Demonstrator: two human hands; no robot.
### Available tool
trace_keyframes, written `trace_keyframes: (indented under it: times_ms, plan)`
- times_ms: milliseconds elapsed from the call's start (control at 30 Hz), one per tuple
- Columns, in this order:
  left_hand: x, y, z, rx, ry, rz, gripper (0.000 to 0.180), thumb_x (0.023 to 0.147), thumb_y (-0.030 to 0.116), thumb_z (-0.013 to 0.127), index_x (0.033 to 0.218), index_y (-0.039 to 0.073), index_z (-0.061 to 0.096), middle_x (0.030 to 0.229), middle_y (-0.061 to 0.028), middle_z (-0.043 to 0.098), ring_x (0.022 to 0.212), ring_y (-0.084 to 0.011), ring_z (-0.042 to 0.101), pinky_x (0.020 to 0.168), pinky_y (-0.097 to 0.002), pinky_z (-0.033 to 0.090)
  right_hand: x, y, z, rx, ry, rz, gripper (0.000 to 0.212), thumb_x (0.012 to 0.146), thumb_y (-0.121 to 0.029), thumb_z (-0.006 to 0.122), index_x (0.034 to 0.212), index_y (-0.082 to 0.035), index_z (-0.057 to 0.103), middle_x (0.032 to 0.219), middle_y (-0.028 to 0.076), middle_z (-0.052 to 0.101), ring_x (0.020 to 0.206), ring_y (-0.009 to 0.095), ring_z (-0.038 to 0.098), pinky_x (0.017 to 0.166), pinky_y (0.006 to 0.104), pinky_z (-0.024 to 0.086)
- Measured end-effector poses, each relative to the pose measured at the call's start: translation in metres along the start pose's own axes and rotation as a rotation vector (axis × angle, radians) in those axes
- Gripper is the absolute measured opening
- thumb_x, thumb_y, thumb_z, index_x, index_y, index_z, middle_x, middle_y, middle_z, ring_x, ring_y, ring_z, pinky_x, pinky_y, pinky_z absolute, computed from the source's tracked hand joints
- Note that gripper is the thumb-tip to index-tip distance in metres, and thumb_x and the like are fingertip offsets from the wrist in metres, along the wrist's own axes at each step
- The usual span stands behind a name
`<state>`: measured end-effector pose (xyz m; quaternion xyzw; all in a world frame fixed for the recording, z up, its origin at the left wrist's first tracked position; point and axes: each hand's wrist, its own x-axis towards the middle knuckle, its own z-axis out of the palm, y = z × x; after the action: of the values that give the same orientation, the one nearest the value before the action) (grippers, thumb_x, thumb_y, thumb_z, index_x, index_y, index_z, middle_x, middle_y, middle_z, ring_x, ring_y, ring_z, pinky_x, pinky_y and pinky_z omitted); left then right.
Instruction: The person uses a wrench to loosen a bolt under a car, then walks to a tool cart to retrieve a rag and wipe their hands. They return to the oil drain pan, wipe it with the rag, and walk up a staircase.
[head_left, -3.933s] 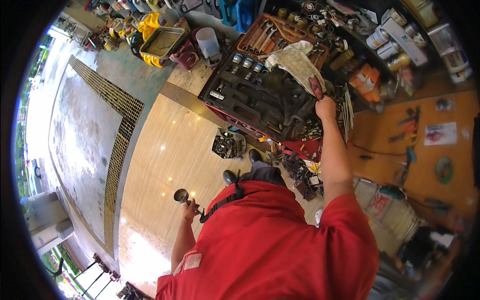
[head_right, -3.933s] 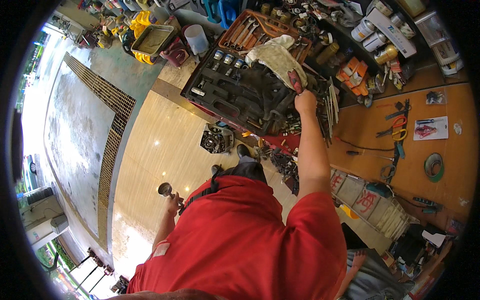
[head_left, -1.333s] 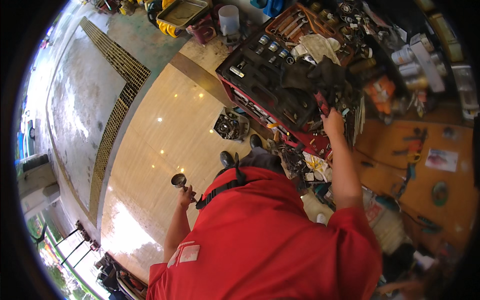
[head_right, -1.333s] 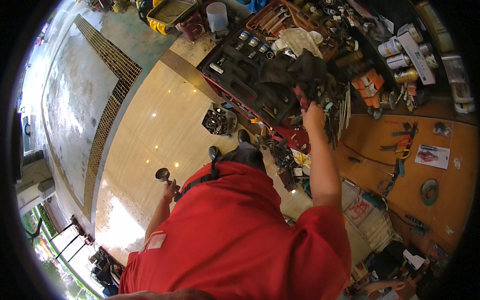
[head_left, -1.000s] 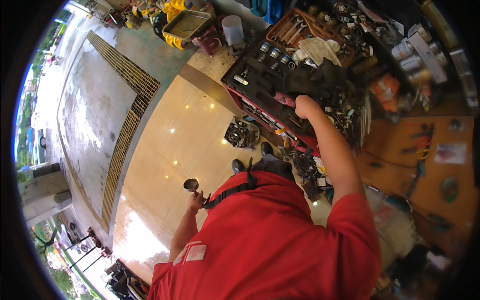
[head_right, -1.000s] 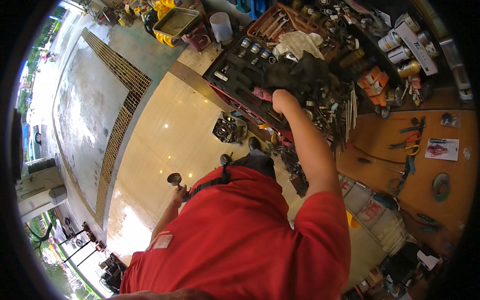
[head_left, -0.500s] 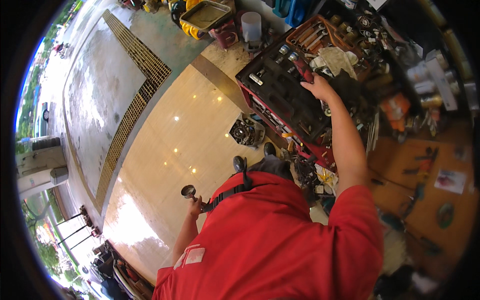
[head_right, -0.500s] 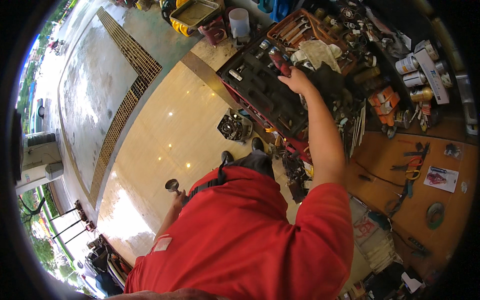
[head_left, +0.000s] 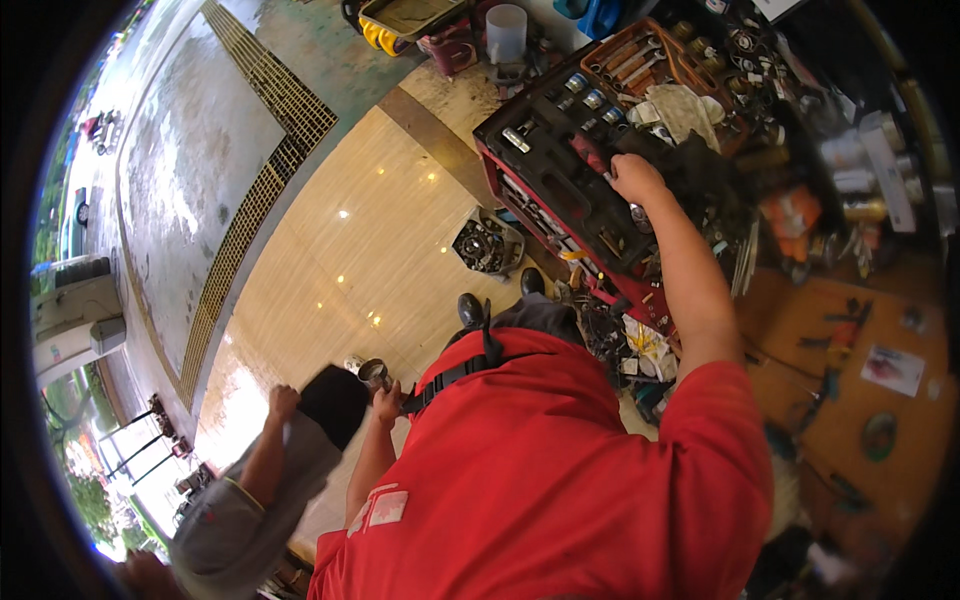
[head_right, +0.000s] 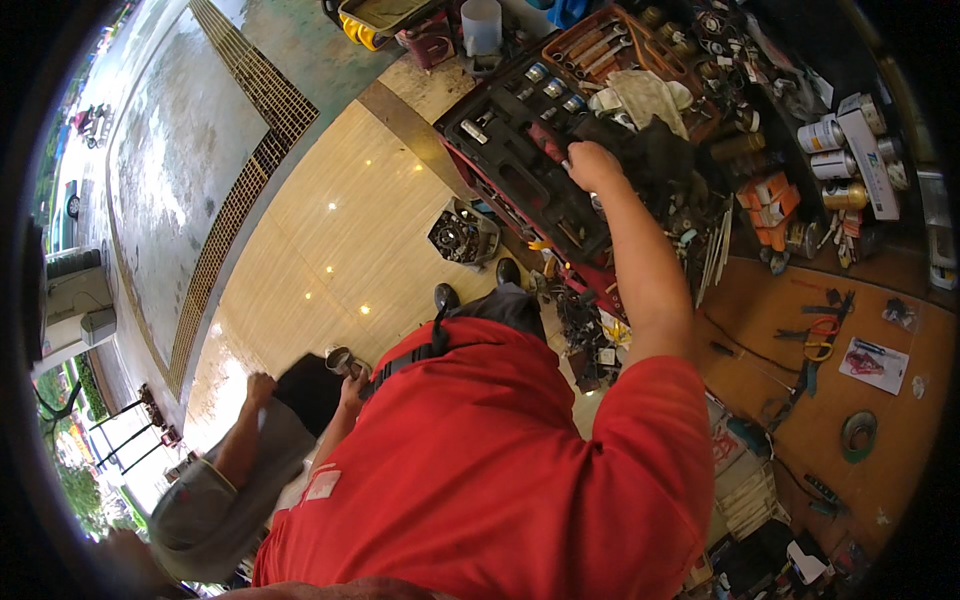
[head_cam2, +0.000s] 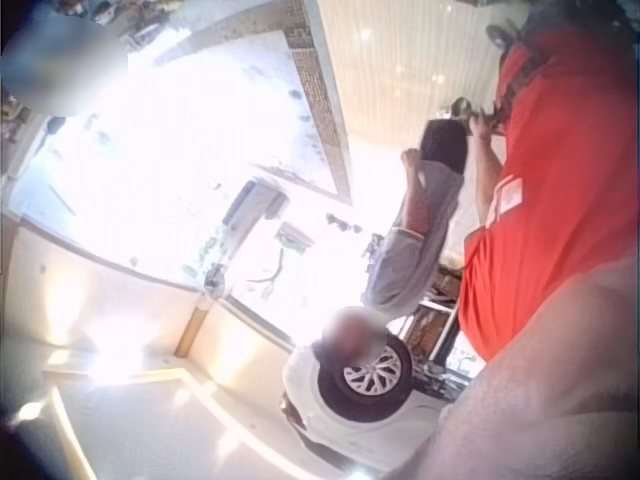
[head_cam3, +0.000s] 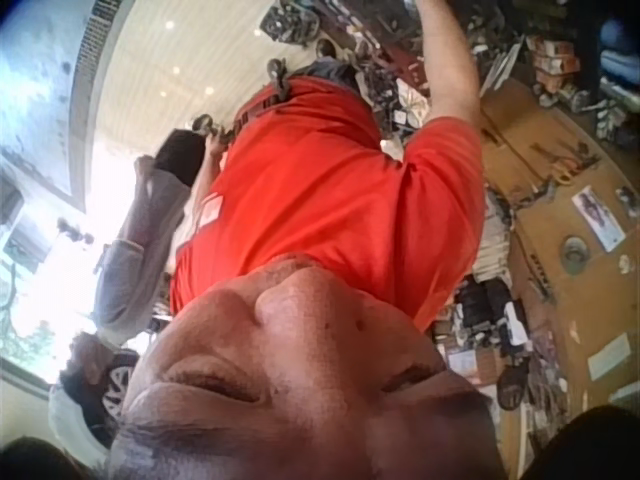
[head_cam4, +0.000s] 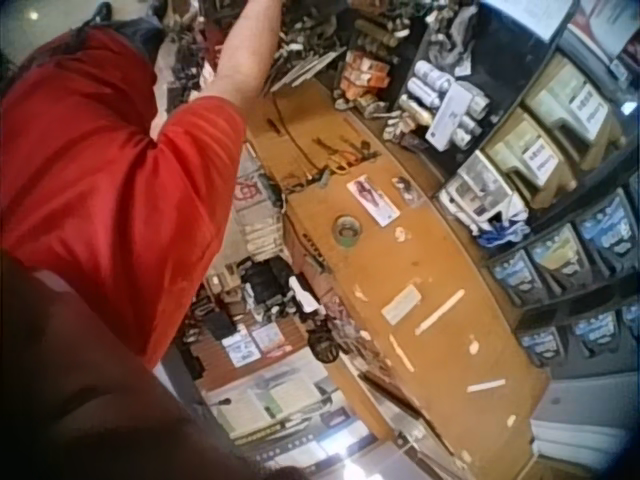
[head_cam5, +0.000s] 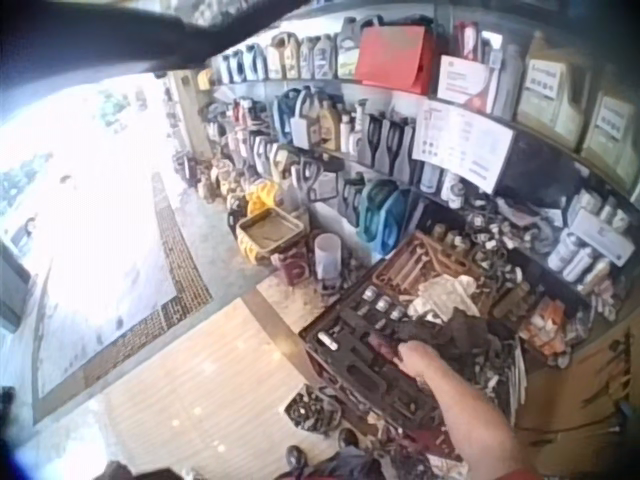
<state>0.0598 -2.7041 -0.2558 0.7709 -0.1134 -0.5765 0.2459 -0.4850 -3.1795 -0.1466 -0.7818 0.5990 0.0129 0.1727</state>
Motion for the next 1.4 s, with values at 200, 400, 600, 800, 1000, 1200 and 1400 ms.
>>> trace_keyframes:
  times_ms: [200,400,600,800,1000,1200,1400]
  plan:
    - [0.006,0.026,0.008,0.112,0.016,0.033,0.035,0.089,0.034,0.054,0.073,0.004,0.057,0.062,-0.0062,0.060,0.050,-0.0145,0.053,0.040,-0.0279,0.039,-0.004,-0.003,0.008,0.016,-0.051,0.131,0.019,0.077,-0.015,0.064,0.092,-0.004,0.065,0.089,0.019,0.064,0.087,0.035,0.060,0.076,0.0433,0.048]
    - [-0.003,0.044,0.013,0.151,0.009,0.074,0.037,0.089,0.035,0.055,0.071,0.003,0.057,0.063,-0.0061,0.060,0.050,-0.0150,0.053,0.042,-0.0291,0.039,-0.042,0.005,-0.001,0.053,-0.023,0.229,0.018,0.077,-0.016,0.064,0.090,-0.006,0.068,0.089,0.018,0.064,0.087,0.035,0.060,0.077,0.0433,0.048]
    - [0.011,0.027,-0.001,0.228,0.004,0.043,0.039,0.086,0.038,0.058,0.072,0.002,0.060,0.062,-0.0057,0.058,0.053,-0.0145,0.054,0.046,-0.0296,0.041,-0.082,0.018,0.017,0.180,0.161,0.262,0.022,0.074,-0.017,0.066,0.092,-0.003,0.067,0.088,0.018,0.065,0.085,0.034,0.061,0.076,0.0416,0.048]
    - [0.004,0.053,0.005,0.297,-0.011,0.071,0.040,0.086,0.039,0.058,0.072,0.001,0.060,0.062,-0.0050,0.056,0.053,-0.0146,0.052,0.047,-0.0294,0.040,-0.082,0.048,0.029,0.384,0.118,0.248,0.028,0.073,-0.019,0.069,0.095,-0.003,0.067,0.089,0.019,0.065,0.083,0.033,0.062,0.076,0.0394,0.048]
    - [0.023,0.054,-0.003,0.233,-0.044,0.034,0.040,0.086,0.039,0.058,0.072,0.002,0.059,0.065,-0.0066,0.058,0.054,-0.0149,0.052,0.046,-0.0299,0.040,-0.089,0.028,0.031,0.147,0.288,0.324,0.026,0.074,-0.026,0.069,0.086,-0.002,0.067,0.082,0.017,0.063,0.078,0.035,0.060,0.072,0.0428,0.047]
    - [0.020,0.081,0.007,0.318,-0.022,0.016,0.038,0.087,0.038,0.058,0.077,0.002,0.057,0.067,-0.0076,0.059,0.052,-0.0147,0.052,0.045,-0.0293,0.041,-0.089,0.037,0.038,0.248,0.217,0.571,0.027,0.077,-0.029,0.068,0.083,-0.003,0.065,0.086,0.016,0.060,0.083,0.036,0.058,0.071,0.0449,0.047]
    - [0.033,0.084,0.006,0.384,-0.076,0.102,0.034,0.087,0.035,0.058,0.080,0.002,0.054,0.068,-0.0091,0.059,0.050,-0.0156,0.054,0.042,-0.0292,0.043,-0.088,0.027,0.046,0.192,0.356,0.573,0.027,0.078,-0.031,0.068,0.085,-0.005,0.064,0.090,0.016,0.061,0.085,0.036,0.058,0.071,0.0458,0.047]
